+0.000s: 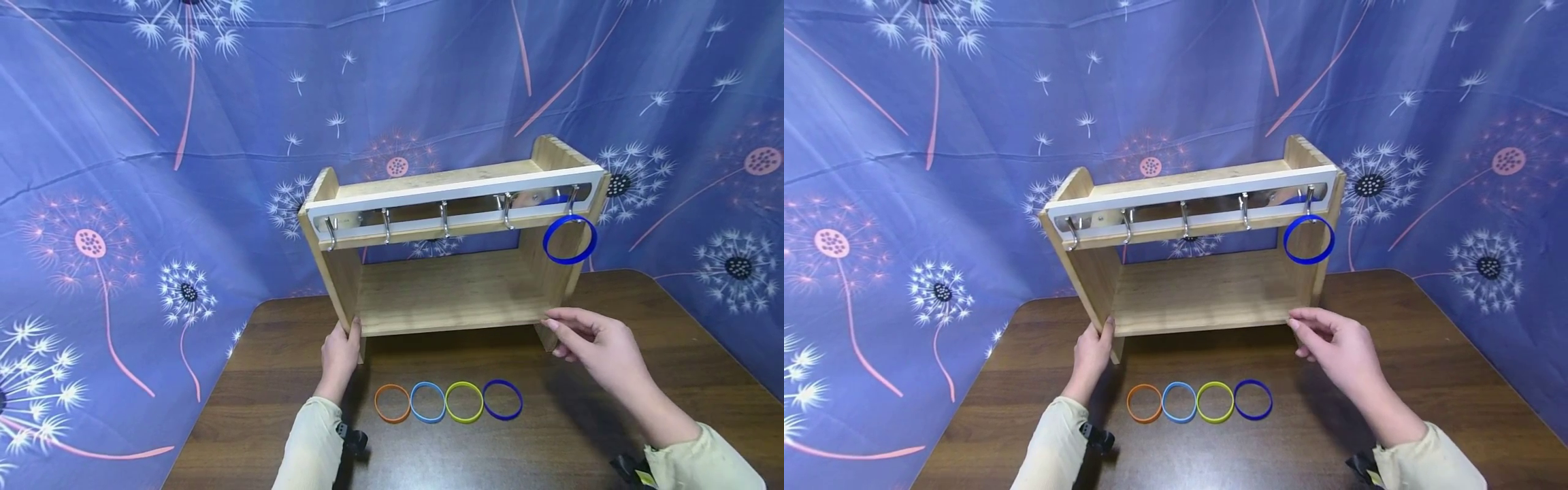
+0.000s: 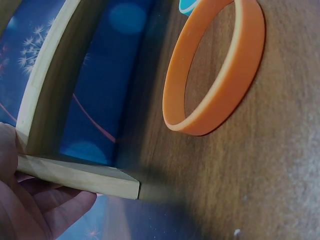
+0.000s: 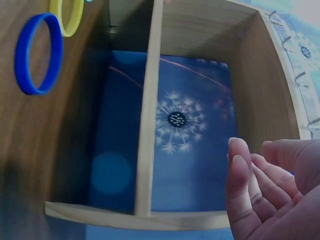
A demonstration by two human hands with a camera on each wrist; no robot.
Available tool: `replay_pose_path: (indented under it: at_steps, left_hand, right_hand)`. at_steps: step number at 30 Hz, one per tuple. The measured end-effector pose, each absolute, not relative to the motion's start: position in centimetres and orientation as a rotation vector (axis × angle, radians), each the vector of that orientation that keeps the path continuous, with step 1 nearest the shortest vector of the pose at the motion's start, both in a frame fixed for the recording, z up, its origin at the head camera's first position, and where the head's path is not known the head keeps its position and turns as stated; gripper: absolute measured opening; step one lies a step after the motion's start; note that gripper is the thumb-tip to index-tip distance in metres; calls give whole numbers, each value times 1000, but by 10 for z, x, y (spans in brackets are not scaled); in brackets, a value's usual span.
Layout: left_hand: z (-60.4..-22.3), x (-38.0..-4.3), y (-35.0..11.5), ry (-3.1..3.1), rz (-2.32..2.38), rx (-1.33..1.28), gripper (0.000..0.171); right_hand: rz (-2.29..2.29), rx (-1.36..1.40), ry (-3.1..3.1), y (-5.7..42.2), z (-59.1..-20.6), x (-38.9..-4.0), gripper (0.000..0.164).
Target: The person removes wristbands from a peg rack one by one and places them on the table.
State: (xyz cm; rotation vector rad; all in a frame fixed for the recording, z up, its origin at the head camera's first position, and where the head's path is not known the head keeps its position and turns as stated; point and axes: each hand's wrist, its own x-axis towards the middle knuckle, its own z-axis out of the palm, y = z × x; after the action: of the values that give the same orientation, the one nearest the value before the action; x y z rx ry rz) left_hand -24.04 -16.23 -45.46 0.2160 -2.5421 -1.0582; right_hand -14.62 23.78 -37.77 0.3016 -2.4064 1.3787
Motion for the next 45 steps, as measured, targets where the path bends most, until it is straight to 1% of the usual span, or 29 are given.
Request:
replay_pose_path:
  at_steps: [5,10,19,24,27,37,45]
  left_hand:
    - [-455,-241,-163,-2550,-1062,215,35]
    - [-455,-241,-163,-2548,-1057,203,35]
    - [-457,-242,-164,-2535,-1053,200,34]
    - [-457,-242,-164,-2537,-1051,202,34]
    - [-457,-241,-164,-2538,-1049,208,35]
    - [-457,-241,-163,-2539,-1040,224,34]
    - [-457,-241,-163,-2532,-1046,220,34]
  right_hand:
    - [1386,295,-2325,243,-366,-151,26]
    - [1480,285,-2246,249,-358,-157,31]
    - [1820,334,-2012,254,-346,-166,35]
    - [1995,313,-1857,254,-340,-171,39]
    - [2022,315,-1809,253,-336,-173,36]
    - [1991,318,-1731,248,-328,-172,14]
    - [1989,303,-1704,247,-325,-171,12]
